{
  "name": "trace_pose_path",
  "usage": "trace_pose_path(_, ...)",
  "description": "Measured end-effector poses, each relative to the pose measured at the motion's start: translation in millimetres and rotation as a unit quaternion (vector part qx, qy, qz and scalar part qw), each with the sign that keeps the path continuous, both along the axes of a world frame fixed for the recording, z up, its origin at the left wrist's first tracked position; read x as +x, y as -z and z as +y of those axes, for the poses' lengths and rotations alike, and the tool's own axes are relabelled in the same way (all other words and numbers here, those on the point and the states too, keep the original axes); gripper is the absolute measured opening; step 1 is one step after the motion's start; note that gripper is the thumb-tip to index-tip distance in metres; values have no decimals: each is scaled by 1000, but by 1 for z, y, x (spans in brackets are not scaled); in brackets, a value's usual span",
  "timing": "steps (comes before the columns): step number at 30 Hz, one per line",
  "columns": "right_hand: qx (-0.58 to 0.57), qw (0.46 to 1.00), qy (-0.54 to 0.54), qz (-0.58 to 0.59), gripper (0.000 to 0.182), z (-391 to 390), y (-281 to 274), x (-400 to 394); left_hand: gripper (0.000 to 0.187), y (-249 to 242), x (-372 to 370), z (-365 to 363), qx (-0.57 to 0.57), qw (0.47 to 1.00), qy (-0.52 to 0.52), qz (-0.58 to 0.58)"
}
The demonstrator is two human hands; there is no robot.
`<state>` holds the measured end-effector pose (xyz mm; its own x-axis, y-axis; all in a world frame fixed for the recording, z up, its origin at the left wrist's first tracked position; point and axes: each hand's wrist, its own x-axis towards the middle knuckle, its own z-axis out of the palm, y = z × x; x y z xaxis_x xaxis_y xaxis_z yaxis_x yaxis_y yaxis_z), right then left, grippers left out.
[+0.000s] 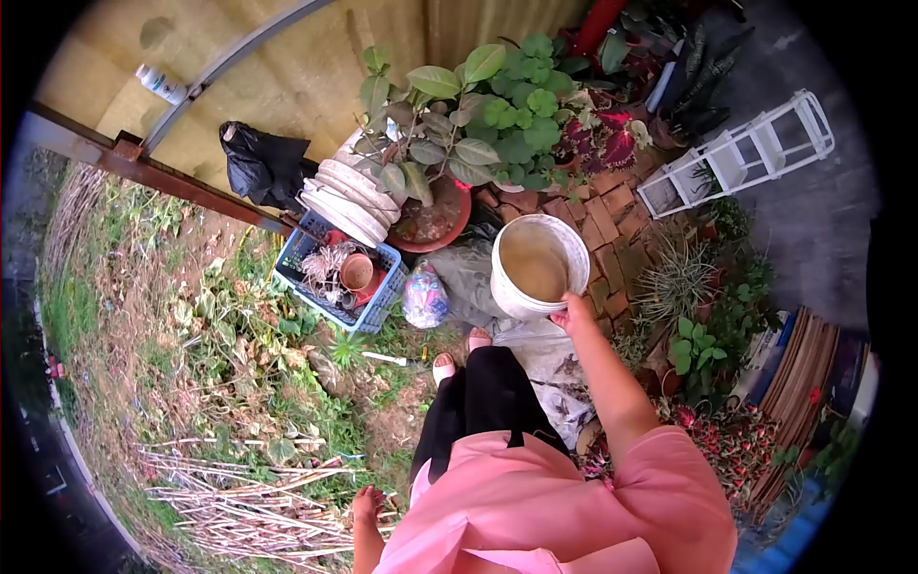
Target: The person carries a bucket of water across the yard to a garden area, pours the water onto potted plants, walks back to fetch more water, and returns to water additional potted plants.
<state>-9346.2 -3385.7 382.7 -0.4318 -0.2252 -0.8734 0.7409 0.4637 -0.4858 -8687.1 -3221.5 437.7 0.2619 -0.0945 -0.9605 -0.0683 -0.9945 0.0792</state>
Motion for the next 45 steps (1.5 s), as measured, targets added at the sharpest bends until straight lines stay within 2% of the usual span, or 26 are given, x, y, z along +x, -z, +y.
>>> trace_pose_path(4, 31, 993, 111, 27, 27, 99, -10, 13, 29, 7, 35, -78, -65, 992, 105, -13)
trace_pose_path(5, 43, 988, 143, 34, 28, 126, -13, 19, 30, 11, 43, -99, -102, 992, 79, 13)
trace_pose_path(6, 55, 982, 175, 40, 29, 153, -16, 25, 31, 14, 51, -117, -111, 988, 106, -4)
trace_pose_path(11, 145, 928, 342, 40, 35, 274, -31, 50, 34, -12, 21, -208, -158, 960, 228, -25)
trace_pose_path(13, 166, 902, 396, 41, 36, 319, -35, 60, 26, -20, -2, -227, -154, 953, 258, -27)
trace_pose_path(16, 202, 865, 458, 35, 36, 395, -23, 74, 30, -11, -28, -236, -124, 943, 307, -26)
trace_pose_path(19, 225, 820, 525, 29, 36, 433, -50, 88, 32, -9, -70, -242, -59, 921, 385, -6)
trace_pose_path(22, 222, 789, 573, 30, 38, 481, -33, 105, 30, 2, -128, -259, -27, 888, 458, 23)
trace_pose_path(23, 220, 775, 591, 38, 39, 478, -47, 96, 30, 8, -152, -265, -31, 883, 468, 27)
trace_pose_path(24, 235, 799, 554, 24, 37, 476, -67, 90, 32, 11, -180, -278, -13, 843, 534, 60)
trace_pose_path(25, 202, 808, 553, -1, 35, 501, -42, 93, 34, 6, -218, -286, -30, 842, 537, 37)
trace_pose_path(27, 193, 780, 594, -37, 34, 514, -33, 90, 36, -30, -308, -278, -63, 838, 542, -12)
trace_pose_path(28, 167, 748, 640, -57, 34, 513, -37, 83, 35, -21, -337, -291, -63, 817, 574, -8)
trace_pose_path(29, 177, 752, 633, -53, 34, 509, -43, 78, 33, -28, -375, -292, -84, 800, 594, 10)
trace_pose_path(30, 183, 757, 625, -46, 34, 504, -48, 69, 33, 1, -381, -318, -146, 707, 686, 95)
trace_pose_path(32, 182, 785, 591, -36, 33, 506, -42, 57, 34, -4, -438, -327, -179, 692, 687, 131)
trace_pose_path(33, 169, 781, 601, -39, 33, 497, -65, 42, 34, -42, -490, -302, -150, 777, 606, 81)
trace_pose_path(34, 157, 774, 612, -43, 33, 479, -104, 21, 34, -51, -518, -298, -162, 740, 646, 96)
trace_pose_path(35, 145, 766, 624, -47, 33, 471, -126, 10, 34, -78, -554, -280, -156, 737, 653, 82)
trace_pose_path(36, 112, 761, 636, -63, 31, 475, -97, 10, 33, -77, -572, -283, -152, 720, 672, 82)
trace_pose_path(39, 60, 746, 661, -57, 30, 461, -111, -20, 30, -69, -625, -294, -122, 690, 709, 85)
trace_pose_path(42, 11, 731, 681, -46, 31, 452, -96, -47, 30, -67, -672, -304, -97, 628, 763, 115)
trace_pose_path(45, 1, 721, 693, -30, 29, 444, -104, -86, 30, -41, -726, -317, -62, 619, 782, 36)
